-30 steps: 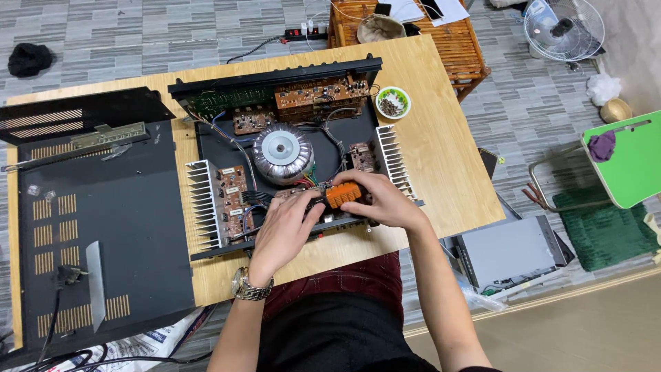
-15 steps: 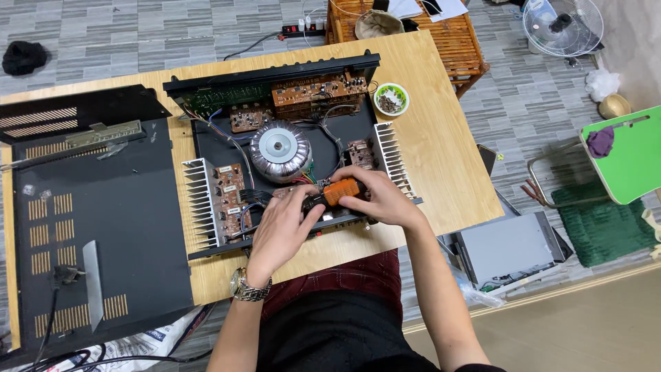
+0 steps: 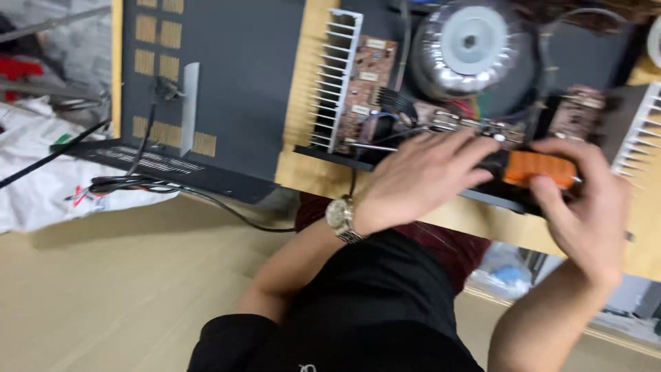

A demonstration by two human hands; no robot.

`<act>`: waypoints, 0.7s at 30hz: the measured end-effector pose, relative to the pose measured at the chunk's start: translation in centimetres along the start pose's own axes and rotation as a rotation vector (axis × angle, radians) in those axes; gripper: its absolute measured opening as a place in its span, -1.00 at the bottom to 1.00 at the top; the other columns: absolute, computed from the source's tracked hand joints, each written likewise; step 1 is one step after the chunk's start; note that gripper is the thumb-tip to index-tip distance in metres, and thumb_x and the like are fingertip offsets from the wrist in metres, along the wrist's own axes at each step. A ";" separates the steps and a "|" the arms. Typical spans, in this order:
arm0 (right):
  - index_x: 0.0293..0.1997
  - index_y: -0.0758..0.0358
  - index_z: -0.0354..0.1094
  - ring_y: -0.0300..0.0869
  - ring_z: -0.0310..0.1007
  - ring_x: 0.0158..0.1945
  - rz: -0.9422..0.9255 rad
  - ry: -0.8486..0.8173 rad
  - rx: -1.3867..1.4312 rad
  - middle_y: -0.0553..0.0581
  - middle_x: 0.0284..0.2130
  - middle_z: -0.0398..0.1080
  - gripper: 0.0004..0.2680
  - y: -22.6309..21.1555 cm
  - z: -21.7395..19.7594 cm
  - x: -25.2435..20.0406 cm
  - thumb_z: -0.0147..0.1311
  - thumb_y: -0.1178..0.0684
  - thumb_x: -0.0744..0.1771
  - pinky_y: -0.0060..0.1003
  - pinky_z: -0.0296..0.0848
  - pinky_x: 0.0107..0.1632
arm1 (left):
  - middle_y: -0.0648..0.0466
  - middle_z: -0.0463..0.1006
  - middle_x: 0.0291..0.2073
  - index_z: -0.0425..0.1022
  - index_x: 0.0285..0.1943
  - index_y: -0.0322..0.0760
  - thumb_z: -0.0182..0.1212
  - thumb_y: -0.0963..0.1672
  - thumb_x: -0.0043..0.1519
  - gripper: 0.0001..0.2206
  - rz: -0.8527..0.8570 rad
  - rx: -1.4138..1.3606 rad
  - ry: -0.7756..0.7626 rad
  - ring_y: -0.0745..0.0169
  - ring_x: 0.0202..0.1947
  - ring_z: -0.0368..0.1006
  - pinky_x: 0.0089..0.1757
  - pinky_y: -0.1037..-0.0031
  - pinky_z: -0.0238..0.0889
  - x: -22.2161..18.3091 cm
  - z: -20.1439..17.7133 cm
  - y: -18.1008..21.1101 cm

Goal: Repairing and cleaning the internal components of an audio amplifier using a screwdriver and a brush.

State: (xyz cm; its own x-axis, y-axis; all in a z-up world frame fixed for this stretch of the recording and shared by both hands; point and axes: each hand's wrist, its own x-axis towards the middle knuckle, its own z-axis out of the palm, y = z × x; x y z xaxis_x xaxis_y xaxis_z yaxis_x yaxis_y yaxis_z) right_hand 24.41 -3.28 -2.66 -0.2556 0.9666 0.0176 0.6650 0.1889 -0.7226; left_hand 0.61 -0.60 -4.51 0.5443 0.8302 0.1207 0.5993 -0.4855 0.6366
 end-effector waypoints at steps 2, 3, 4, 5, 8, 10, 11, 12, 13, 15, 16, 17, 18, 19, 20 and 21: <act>0.24 0.51 0.35 -0.01 0.38 0.14 0.042 0.010 0.023 0.31 0.09 0.42 -0.80 0.7 -0.3 -0.5 0.03 0.25 0.46 -0.22 0.27 0.23 | -0.16 0.48 0.14 0.27 0.28 -0.22 0.05 -0.02 0.37 -0.64 0.012 -0.043 -0.037 -0.10 -0.01 0.57 -0.09 0.08 0.46 0.1 -0.4 0.2; 0.24 0.55 0.33 0.03 0.39 0.16 0.026 0.008 0.029 0.38 0.12 0.42 -0.76 1.2 -0.5 -0.8 0.08 0.20 0.45 -0.19 0.29 0.25 | -0.11 0.47 0.10 0.25 0.28 -0.20 0.11 -0.03 0.36 -0.64 0.014 -0.059 -0.022 -0.04 -0.05 0.57 -0.08 0.11 0.45 0.0 -0.7 0.4; 0.24 0.58 0.31 0.06 0.40 0.17 0.009 0.005 0.034 0.44 0.14 0.41 -0.72 1.8 -0.7 -1.0 0.12 0.15 0.44 -0.16 0.30 0.27 | -0.05 0.47 0.05 0.23 0.27 -0.18 0.18 -0.03 0.35 -0.62 0.016 -0.075 -0.008 0.01 -0.08 0.57 -0.06 0.15 0.45 -0.1 -1.0 0.6; 0.24 0.58 0.31 0.06 0.40 0.17 0.017 -0.005 0.033 0.44 0.14 0.41 -0.72 2.0 -0.8 -1.2 0.12 0.15 0.44 -0.16 0.30 0.27 | -0.05 0.47 0.05 0.23 0.27 -0.18 0.18 -0.03 0.35 -0.62 0.009 -0.085 -0.011 0.01 -0.08 0.57 -0.06 0.15 0.45 -0.2 -1.1 0.6; 0.26 0.58 0.26 0.05 0.37 0.15 0.072 -0.023 0.083 0.41 0.14 0.37 -0.67 2.7 -1.1 -1.7 0.13 0.14 0.40 -0.16 0.30 0.26 | 0.01 0.41 0.03 0.20 0.35 -0.17 0.21 -0.03 0.38 -0.57 0.017 -0.024 0.009 0.14 -0.02 0.51 -0.08 0.27 0.46 -0.2 -1.5 0.9; 0.27 0.57 0.24 0.03 0.35 0.14 0.089 -0.023 0.107 0.40 0.15 0.36 -0.65 2.9 -1.3 -1.9 0.08 0.10 0.39 -0.17 0.29 0.27 | 0.02 0.43 -0.01 0.27 0.27 -0.20 0.18 -0.01 0.37 -0.63 0.006 -0.031 0.049 0.13 -0.03 0.51 -0.11 0.28 0.40 -0.1 -1.8 1.1; 0.27 0.57 0.24 0.03 0.35 0.14 0.093 -0.029 0.106 0.40 0.15 0.36 -0.65 3.1 -1.4 -1.9 0.08 0.10 0.39 -0.17 0.29 0.27 | 0.02 0.43 -0.01 0.27 0.27 -0.20 0.18 -0.01 0.37 -0.63 0.002 -0.037 0.049 0.13 -0.03 0.51 -0.11 0.28 0.40 0.0 -1.8 1.0; 0.26 0.58 0.23 0.05 0.36 0.16 0.093 -0.034 0.102 0.42 0.16 0.36 -0.66 3.2 -1.5 -1.9 0.07 0.11 0.39 -0.16 0.29 0.30 | 0.02 0.43 -0.02 0.28 0.26 -0.22 0.16 -0.02 0.39 -0.65 0.020 -0.036 0.067 0.16 -0.04 0.51 -0.13 0.31 0.39 0.0 -1.8 0.9; 0.26 0.58 0.23 0.07 0.37 0.18 0.091 -0.039 0.100 0.43 0.16 0.36 -0.67 3.4 -1.6 -2.0 0.06 0.12 0.39 -0.14 0.29 0.33 | 0.03 0.42 -0.02 0.29 0.26 -0.24 0.14 -0.03 0.41 -0.67 0.039 -0.034 0.088 0.19 -0.04 0.50 -0.14 0.34 0.39 0.0 -1.7 0.9; 0.25 0.58 0.24 0.08 0.37 0.18 0.095 -0.025 0.089 0.43 0.16 0.35 -0.67 3.5 -1.5 -2.2 0.05 0.09 0.40 -0.14 0.29 0.34 | 0.02 0.44 0.00 0.29 0.27 -0.24 0.15 -0.04 0.41 -0.66 0.029 -0.038 0.087 0.16 0.00 0.52 -0.10 0.31 0.40 0.0 -1.9 0.9; 0.24 0.58 0.25 0.09 0.37 0.18 0.098 -0.005 0.081 0.44 0.15 0.35 -0.66 3.5 -1.5 -2.4 0.05 0.06 0.41 -0.14 0.29 0.34 | 0.02 0.46 0.02 0.28 0.28 -0.24 0.17 -0.04 0.41 -0.65 0.023 -0.038 0.086 0.13 0.05 0.53 -0.07 0.29 0.40 0.0 -1.9 1.0; 0.24 0.58 0.25 0.09 0.37 0.18 0.095 -0.005 0.080 0.44 0.15 0.35 -0.66 3.7 -1.5 -2.4 0.05 0.06 0.41 -0.14 0.29 0.34 | 0.02 0.46 0.02 0.28 0.28 -0.24 0.17 -0.04 0.41 -0.65 0.024 -0.037 0.088 0.13 0.05 0.53 -0.07 0.29 0.40 0.0 -1.9 1.0; 0.24 0.58 0.24 0.09 0.37 0.19 0.101 0.000 0.096 0.44 0.15 0.35 -0.66 3.8 -1.5 -2.5 0.04 0.06 0.41 -0.14 0.30 0.35 | 0.02 0.46 0.02 0.28 0.28 -0.23 0.17 -0.04 0.40 -0.65 0.021 -0.030 0.083 0.13 0.05 0.53 -0.07 0.29 0.40 0.0 -1.9 1.0; 0.24 0.58 0.23 0.09 0.37 0.20 0.107 0.005 0.112 0.45 0.16 0.35 -0.66 3.9 -1.5 -2.6 0.03 0.06 0.41 -0.14 0.30 0.35 | 0.03 0.46 0.02 0.28 0.29 -0.23 0.17 -0.04 0.40 -0.65 0.019 -0.023 0.077 0.14 0.05 0.53 -0.08 0.29 0.39 -0.1 -1.9 1.1; 0.24 0.58 0.23 0.09 0.37 0.20 0.104 0.006 0.111 0.45 0.16 0.35 -0.66 3.8 -1.4 -2.5 0.03 0.06 0.41 -0.14 0.30 0.35 | 0.03 0.46 0.02 0.28 0.29 -0.23 0.17 -0.04 0.40 -0.65 0.020 -0.022 0.080 0.14 0.05 0.53 -0.08 0.29 0.39 -0.1 -1.8 1.0; 0.23 0.57 0.25 0.07 0.37 0.19 0.113 0.024 0.113 0.44 0.15 0.36 -0.68 3.7 -1.3 -2.5 0.04 0.07 0.42 -0.16 0.30 0.33 | 0.04 0.48 0.01 0.28 0.30 -0.24 0.16 -0.03 0.40 -0.64 0.027 -0.026 0.078 0.15 0.01 0.54 -0.12 0.31 0.40 -0.2 -1.6 0.9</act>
State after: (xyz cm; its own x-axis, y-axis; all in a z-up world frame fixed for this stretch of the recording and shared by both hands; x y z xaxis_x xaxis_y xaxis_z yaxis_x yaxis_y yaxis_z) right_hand 28.44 -4.80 -4.43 -0.1656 0.9848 -0.0522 0.6053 0.0598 -0.7938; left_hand 0.13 -0.73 -2.69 0.5115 0.8365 0.1965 0.5691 -0.5011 0.6520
